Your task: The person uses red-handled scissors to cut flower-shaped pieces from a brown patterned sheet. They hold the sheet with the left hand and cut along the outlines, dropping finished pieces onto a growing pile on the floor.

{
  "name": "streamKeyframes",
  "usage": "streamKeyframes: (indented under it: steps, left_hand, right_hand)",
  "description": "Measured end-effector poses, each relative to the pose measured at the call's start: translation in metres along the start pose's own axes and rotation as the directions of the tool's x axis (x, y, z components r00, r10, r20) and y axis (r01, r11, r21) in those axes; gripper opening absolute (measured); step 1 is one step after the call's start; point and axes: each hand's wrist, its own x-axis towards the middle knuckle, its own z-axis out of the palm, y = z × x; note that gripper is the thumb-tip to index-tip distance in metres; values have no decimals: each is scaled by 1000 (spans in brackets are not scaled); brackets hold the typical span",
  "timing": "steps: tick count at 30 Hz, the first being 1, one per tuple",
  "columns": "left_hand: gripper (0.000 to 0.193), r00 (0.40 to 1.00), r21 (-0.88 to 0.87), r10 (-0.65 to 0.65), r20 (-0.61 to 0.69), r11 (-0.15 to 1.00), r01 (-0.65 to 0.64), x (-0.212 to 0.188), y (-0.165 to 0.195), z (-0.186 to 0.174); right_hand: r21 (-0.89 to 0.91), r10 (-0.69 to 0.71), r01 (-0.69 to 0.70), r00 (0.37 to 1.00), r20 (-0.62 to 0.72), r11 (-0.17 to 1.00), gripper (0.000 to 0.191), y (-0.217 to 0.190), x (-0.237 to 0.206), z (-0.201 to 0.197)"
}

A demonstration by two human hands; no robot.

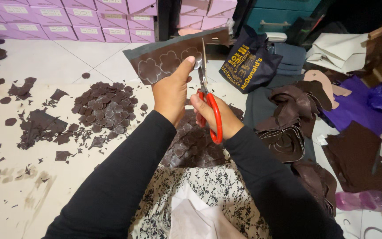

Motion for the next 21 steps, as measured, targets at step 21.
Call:
streamKeyframes:
  steps: [21]
  left_hand:
    - [54,998,-11,-66,-18,998,66,-11,5,7]
  right_hand:
    - [-33,10,-11,1000,-25,999,60,1,-2,4]
